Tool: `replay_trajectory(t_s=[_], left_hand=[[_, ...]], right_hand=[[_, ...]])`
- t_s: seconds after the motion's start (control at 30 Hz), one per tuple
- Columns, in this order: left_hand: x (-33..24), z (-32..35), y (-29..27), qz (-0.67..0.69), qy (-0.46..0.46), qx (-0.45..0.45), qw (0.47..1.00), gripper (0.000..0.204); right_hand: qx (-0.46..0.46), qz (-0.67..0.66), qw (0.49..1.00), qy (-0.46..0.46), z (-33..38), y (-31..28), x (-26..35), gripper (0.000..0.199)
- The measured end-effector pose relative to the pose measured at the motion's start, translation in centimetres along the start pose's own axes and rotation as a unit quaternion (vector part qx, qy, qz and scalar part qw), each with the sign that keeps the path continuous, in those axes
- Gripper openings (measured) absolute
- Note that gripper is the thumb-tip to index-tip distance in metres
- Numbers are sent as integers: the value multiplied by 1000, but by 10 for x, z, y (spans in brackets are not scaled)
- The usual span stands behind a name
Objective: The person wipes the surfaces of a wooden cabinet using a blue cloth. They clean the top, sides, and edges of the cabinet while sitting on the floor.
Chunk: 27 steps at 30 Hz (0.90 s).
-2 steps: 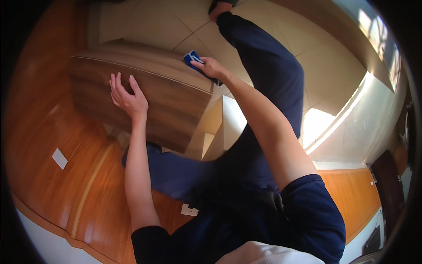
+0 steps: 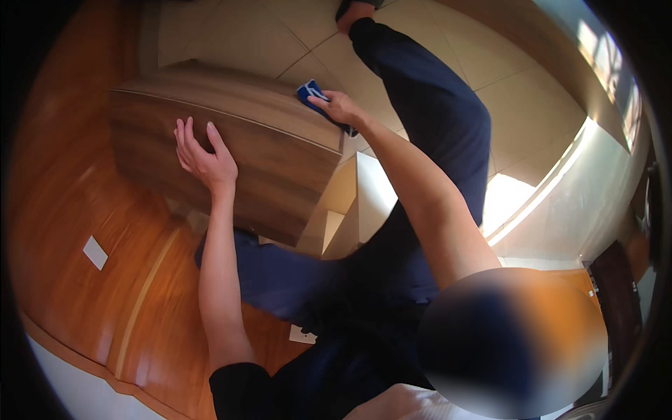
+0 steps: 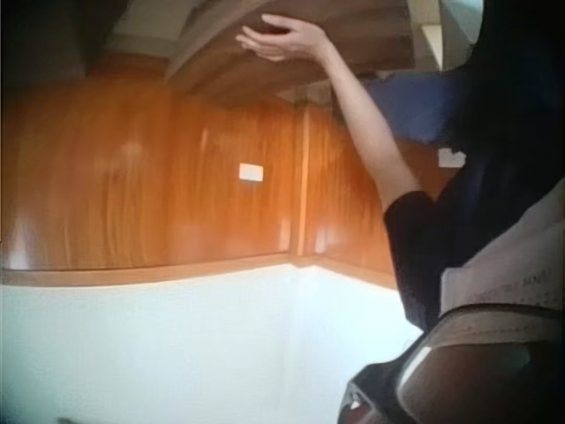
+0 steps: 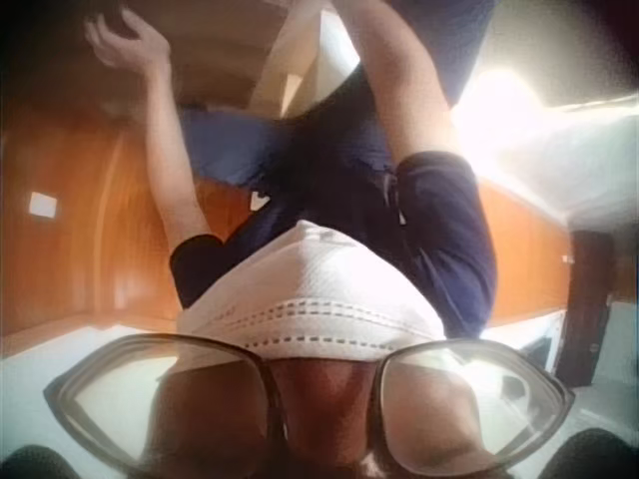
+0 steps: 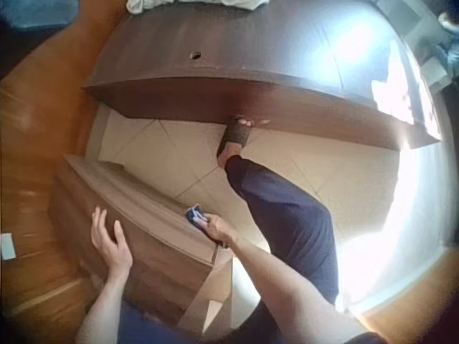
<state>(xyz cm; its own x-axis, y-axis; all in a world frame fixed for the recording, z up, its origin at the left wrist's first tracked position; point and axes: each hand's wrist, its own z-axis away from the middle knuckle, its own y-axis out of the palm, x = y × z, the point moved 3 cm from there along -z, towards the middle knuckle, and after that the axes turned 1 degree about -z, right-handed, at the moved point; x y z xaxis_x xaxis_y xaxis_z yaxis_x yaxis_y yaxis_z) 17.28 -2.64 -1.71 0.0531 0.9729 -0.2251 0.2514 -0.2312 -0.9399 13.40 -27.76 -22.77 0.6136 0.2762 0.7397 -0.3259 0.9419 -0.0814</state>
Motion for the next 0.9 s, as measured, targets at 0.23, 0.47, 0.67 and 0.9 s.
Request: replay_trajectory(t_s=[0.23,0.47,0.67,0.9], left_hand=[[13,-7,-12,-6,-1,34,999,48],[20,-9,-9,18,-13,72,997,50],[17,-7,-8,15,-5,66,998,50],[13,-4,-4,-18,-12,42,999,50]], right_hand=[[-8,7,1000,8,-68,19,-53,54],[-54,113,992,2,-93,18,-92,53],[-72,106,990,53,-91,19,-88,44],[1,48,998,-31,-76,36,15,60]])
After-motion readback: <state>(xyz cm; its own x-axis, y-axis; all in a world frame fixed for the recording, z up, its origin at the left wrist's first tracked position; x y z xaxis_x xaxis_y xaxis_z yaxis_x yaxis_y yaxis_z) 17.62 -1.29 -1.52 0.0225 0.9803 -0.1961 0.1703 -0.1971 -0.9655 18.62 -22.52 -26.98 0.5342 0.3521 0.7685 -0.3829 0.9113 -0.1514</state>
